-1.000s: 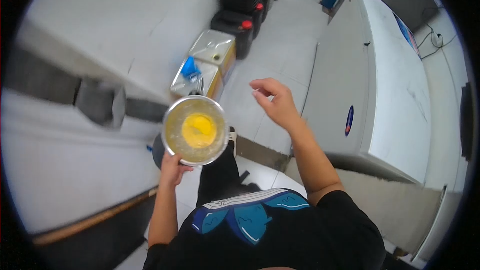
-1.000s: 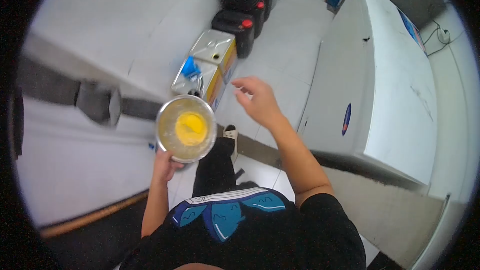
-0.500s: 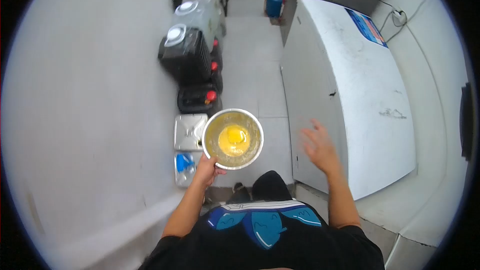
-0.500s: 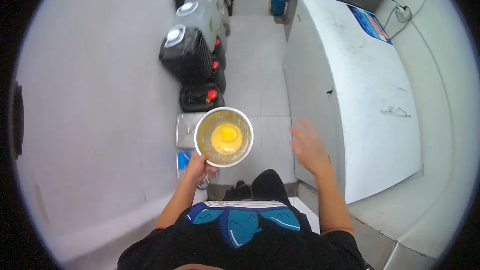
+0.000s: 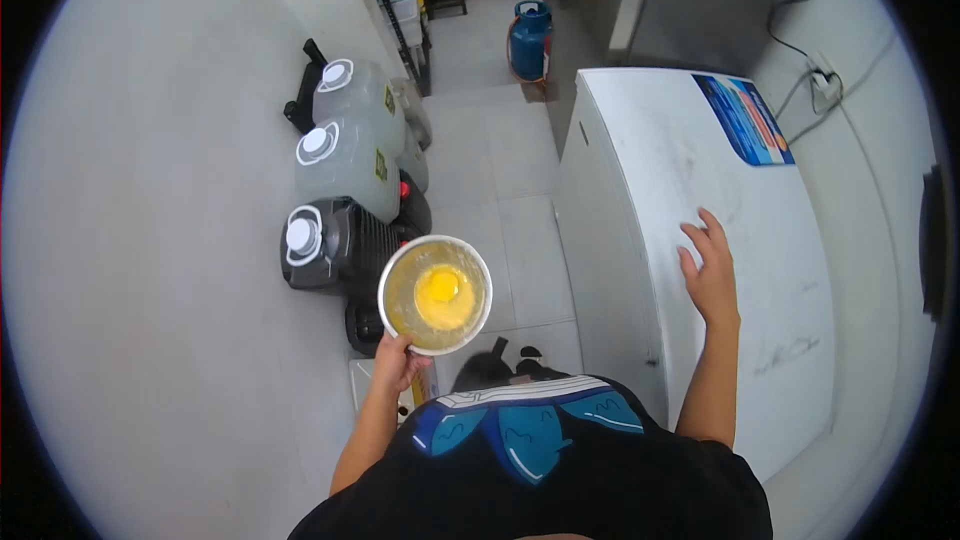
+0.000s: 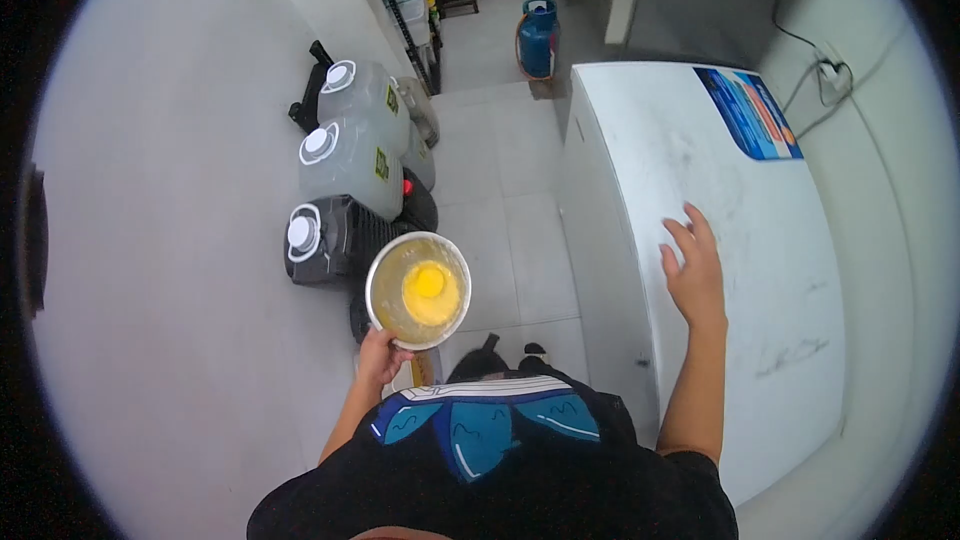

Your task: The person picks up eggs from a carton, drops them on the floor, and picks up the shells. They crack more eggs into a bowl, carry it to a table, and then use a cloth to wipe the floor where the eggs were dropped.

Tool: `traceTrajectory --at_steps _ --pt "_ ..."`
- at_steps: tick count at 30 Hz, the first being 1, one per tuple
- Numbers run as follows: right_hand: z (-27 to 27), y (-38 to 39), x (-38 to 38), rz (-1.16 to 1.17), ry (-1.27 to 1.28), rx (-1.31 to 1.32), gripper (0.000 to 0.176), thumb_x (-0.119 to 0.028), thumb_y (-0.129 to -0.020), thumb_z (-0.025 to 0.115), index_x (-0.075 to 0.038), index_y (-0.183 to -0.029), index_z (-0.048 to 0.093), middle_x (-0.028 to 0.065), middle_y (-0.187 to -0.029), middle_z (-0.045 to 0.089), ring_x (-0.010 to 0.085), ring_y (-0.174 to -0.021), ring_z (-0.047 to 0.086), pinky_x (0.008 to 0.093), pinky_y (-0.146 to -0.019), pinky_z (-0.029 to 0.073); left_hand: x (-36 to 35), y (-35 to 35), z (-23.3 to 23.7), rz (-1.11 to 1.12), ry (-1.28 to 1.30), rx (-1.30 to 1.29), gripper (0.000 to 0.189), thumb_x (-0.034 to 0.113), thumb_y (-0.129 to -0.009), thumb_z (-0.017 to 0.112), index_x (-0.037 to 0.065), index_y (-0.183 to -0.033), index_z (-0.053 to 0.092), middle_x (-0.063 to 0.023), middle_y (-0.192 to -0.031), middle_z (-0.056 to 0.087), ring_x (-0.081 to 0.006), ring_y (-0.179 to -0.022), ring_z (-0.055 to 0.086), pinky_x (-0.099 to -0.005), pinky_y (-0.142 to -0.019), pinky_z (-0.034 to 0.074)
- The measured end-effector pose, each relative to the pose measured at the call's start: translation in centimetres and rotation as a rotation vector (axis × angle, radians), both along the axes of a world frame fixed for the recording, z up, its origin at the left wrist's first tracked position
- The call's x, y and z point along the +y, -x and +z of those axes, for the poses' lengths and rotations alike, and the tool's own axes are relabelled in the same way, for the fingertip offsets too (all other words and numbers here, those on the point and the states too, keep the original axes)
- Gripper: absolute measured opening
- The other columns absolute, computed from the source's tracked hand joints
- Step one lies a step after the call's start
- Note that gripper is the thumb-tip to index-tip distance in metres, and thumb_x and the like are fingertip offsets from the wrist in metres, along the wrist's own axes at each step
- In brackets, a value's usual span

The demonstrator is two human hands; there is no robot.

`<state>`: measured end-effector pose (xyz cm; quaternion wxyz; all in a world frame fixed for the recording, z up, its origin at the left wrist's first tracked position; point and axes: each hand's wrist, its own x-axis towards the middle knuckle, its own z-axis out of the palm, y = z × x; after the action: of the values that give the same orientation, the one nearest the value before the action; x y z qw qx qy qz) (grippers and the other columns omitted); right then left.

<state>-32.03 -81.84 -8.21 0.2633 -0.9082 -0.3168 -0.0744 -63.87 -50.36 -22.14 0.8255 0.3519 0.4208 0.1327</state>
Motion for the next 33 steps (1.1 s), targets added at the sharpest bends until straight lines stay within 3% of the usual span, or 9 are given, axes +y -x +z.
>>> traceTrajectory --at_steps 8,11,18,23,30,31,33 --pt "-2.5 -16.6 21.2 0.232 -0.057 0.018 0.032 -0.003 -0.075 0.059 -0.005 -0.107 0.058 0.015 -0.125 0.046 0.0303 -0.101 0.052 0.035 -0.087 0.043 15.7 -14.5 -1.6 0.088 -0.09 0.04 0.044 0.002 -0.083 0.038 0.0 -0.126 0.031 -0.0179 -0.098 0.057 -0.023 -0.061 0.063 -0.0248 -0.04 0.054" --pt "-5.4 -22.4 26.0 0.227 -0.04 -0.041 0.031 -0.003 -0.074 0.06 -0.005 -0.105 0.059 0.0152 -0.123 0.047 0.0297 -0.099 0.053 0.0339 -0.085 0.044 22.6 -20.1 -1.9 0.025 -0.103 0.047 0.044 -0.001 -0.081 0.039 0.001 -0.124 0.031 -0.0182 -0.096 0.057 -0.0244 -0.058 0.063 -0.0269 -0.041 0.055" --pt "-3.5 -33.2 38.2 0.217 -0.059 0.186 0.029 -0.005 -0.073 0.061 -0.006 -0.102 0.059 0.0121 -0.121 0.05 0.0303 -0.104 0.052 0.0356 -0.086 0.044 36.9 -37.5 -1.2 -0.033 -0.034 0.02 0.041 0.002 -0.083 0.04 0.0 -0.123 0.03 -0.019 -0.095 0.057 -0.0244 -0.061 0.063 -0.0286 -0.042 0.056" --pt "-5.4 -43.8 44.7 0.159 -0.011 0.156 0.028 -0.009 -0.075 0.061 -0.008 -0.103 0.06 0.0127 -0.12 0.05 0.032 -0.106 0.051 0.0383 -0.088 0.042 45.9 -49.9 -1.4 -0.038 -0.013 -0.075 0.041 0.002 -0.082 0.04 -0.001 -0.122 0.031 -0.0186 -0.092 0.058 -0.0242 -0.058 0.063 -0.0287 -0.042 0.056" --pt "-6.3 -59.4 59.6 0.32 0.036 0.165 0.027 -0.01 -0.075 0.062 -0.008 -0.102 0.059 0.0117 -0.116 0.052 0.0308 -0.104 0.052 0.0391 -0.087 0.043 55.5 -64.7 0.5 0.07 -0.045 -0.083 0.041 0.001 -0.081 0.042 -0.002 -0.121 0.033 -0.0191 -0.093 0.058 -0.0239 -0.056 0.062 -0.028 -0.039 0.055" --pt "-6.1 -61.2 62.1 0.348 0.043 0.153 0.027 -0.01 -0.074 0.062 -0.008 -0.101 0.059 0.0117 -0.116 0.052 0.0308 -0.103 0.052 0.039 -0.087 0.043 57.3 -66.3 0.0 0.044 -0.084 -0.027 0.045 0.004 -0.081 0.041 0.002 -0.125 0.032 -0.0186 -0.097 0.056 -0.0244 -0.056 0.062 -0.0271 -0.039 0.055" --pt "-6.1 -64.9 66.9 0.403 0.026 0.149 0.027 -0.009 -0.074 0.062 -0.007 -0.101 0.059 0.0119 -0.116 0.053 0.0311 -0.102 0.053 0.0388 -0.086 0.044 60.8 -69.6 -0.1 0.037 -0.081 -0.019 0.045 0.004 -0.081 0.041 0.001 -0.125 0.032 -0.0188 -0.098 0.056 -0.0246 -0.056 0.062 -0.0276 -0.04 0.055"
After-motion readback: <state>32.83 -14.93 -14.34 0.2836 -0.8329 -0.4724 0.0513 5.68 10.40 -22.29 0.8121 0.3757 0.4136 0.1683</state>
